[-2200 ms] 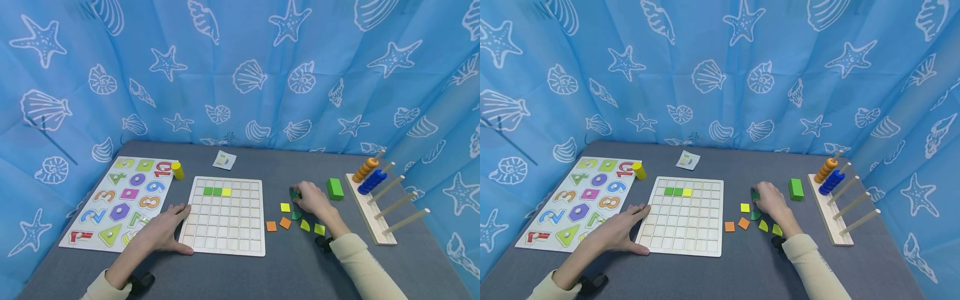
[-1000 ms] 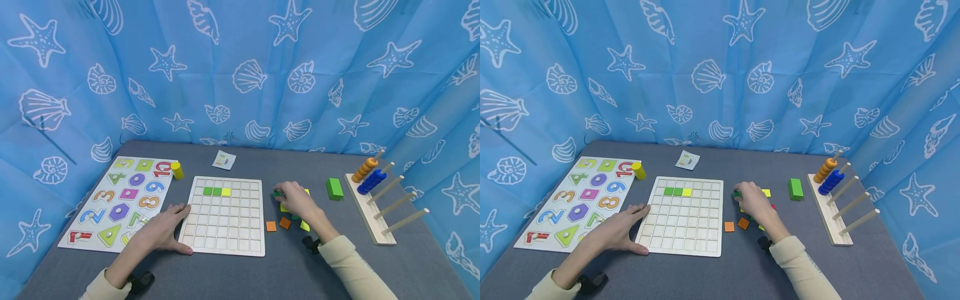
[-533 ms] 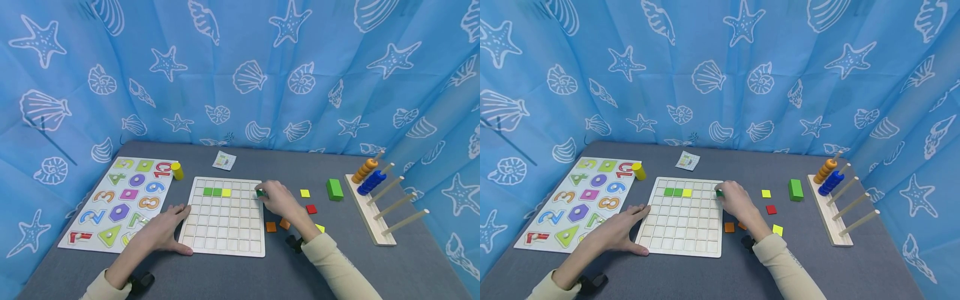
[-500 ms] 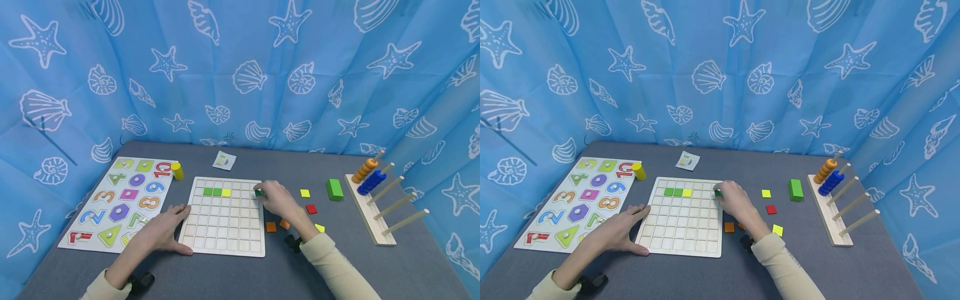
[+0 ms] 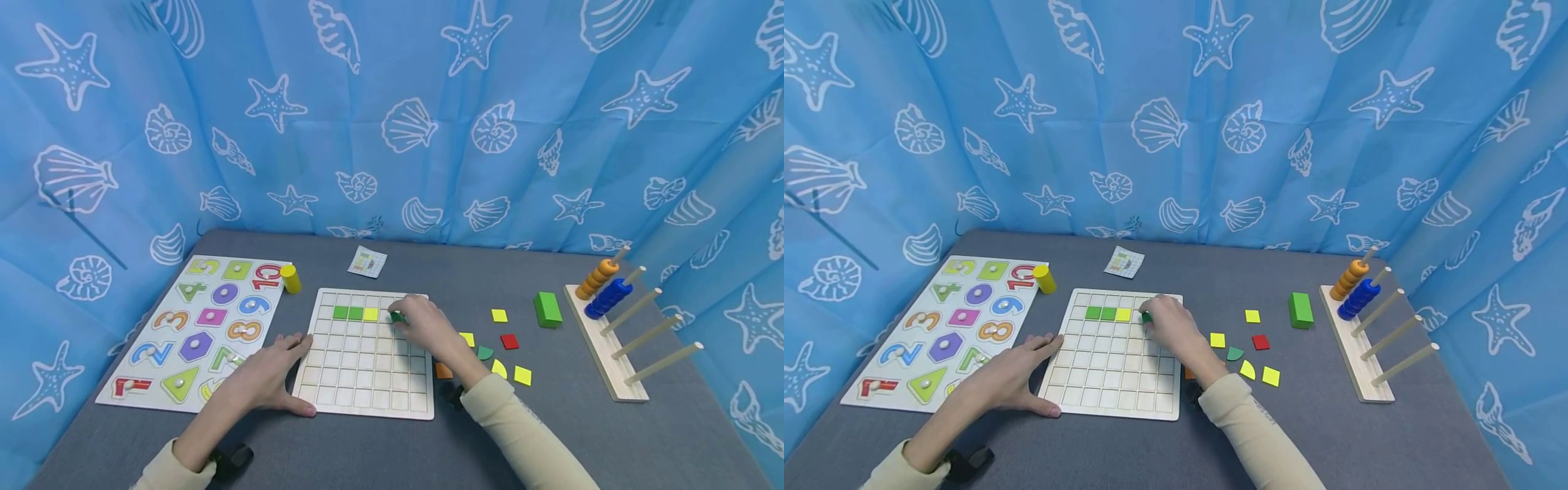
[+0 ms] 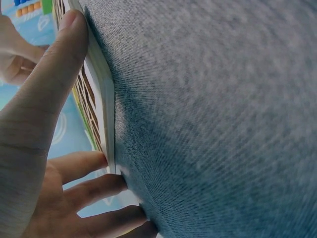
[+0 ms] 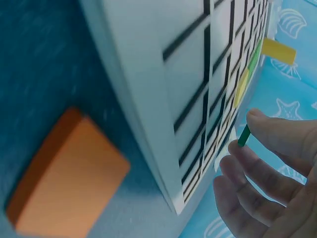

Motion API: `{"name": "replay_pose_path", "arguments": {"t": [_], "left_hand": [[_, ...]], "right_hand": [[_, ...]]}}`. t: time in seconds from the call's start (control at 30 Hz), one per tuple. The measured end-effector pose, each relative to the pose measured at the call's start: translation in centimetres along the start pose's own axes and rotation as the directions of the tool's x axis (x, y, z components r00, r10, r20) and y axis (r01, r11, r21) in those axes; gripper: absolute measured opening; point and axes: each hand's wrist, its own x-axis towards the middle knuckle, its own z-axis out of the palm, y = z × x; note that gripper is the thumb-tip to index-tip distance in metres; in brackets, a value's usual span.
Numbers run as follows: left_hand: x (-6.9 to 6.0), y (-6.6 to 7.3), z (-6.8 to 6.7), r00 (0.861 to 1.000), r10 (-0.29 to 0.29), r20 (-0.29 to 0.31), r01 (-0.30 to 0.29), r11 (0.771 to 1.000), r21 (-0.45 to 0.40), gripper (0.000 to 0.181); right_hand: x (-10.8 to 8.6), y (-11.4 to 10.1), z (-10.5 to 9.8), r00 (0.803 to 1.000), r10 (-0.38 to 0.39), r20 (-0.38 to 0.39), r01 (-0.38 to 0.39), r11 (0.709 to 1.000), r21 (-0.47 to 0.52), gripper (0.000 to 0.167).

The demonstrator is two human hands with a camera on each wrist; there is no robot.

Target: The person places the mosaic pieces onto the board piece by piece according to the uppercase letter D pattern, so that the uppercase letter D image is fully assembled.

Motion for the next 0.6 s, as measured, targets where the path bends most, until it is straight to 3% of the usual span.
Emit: {"name": "replay_pose_path", "arguments": {"t": [0.6], "left_hand": [[0.0, 0.1, 0.0, 1.000, 0.003, -0.002, -0.003, 1.000, -0.011, 0.126]], "right_hand": [[0.4, -0.9, 1.7, 0.999, -0.036, 0.024, 0.037, 0.999, -0.023, 0.019]]}}
